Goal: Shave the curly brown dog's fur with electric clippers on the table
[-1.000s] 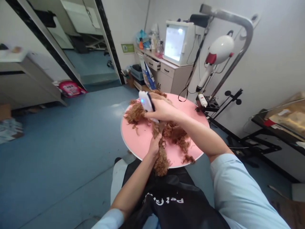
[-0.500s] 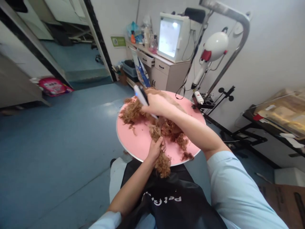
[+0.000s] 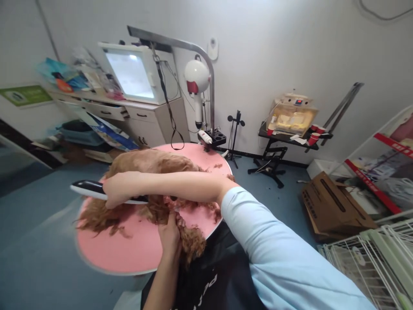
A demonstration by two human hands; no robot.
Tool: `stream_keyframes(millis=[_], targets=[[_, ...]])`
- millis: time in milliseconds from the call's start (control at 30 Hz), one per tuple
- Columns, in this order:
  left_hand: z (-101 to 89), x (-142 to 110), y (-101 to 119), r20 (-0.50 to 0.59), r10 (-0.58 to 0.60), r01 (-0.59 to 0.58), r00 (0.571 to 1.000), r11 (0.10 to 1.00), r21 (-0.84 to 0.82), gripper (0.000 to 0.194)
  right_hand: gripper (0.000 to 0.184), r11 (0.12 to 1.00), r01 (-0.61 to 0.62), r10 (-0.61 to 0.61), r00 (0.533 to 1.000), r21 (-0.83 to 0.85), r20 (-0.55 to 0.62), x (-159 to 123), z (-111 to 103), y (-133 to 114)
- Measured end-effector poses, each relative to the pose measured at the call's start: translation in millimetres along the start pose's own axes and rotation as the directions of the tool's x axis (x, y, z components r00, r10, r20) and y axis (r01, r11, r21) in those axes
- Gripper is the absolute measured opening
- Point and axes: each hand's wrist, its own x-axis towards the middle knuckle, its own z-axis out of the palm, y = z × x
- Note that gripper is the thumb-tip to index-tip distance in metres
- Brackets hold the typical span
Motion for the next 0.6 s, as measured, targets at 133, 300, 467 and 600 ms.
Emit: stream_keyframes(millis=[133, 300, 467, 600], targets=[[-1.4, 1.9, -0.1, -0.002, 0.01, -0.01, 1.0, 1.0, -0.003, 0.043, 0.021, 0.975, 0.077, -0.063, 0.995, -0.209, 0.073, -21.9, -30.9, -8.6], [-3.0, 3.2, 2.8, 0.035, 0.019, -0.02, 0.999, 0.999, 0.026, 0.044, 0.023, 0.968, 0.127, -0.067, 0.963, -0.218, 0.261, -43.1, -47.5, -11.9], [1.8, 2.6, 13.4, 0.079, 0.021, -0.023, 0.997, 0.999, 0.028, 0.047, 0.02, 0.967, 0.222, -0.178, 0.94, -0.127, 0.29, -50.5, -40.2, -8.4], [5.3, 11.2, 29.1, -0.016, 0.059, -0.06, 0.998, 0.993, -0.101, 0.037, 0.029, 0.976, 0.194, -0.179, 0.974, -0.102, 0.135, -46.2, -35.8, -5.8]])
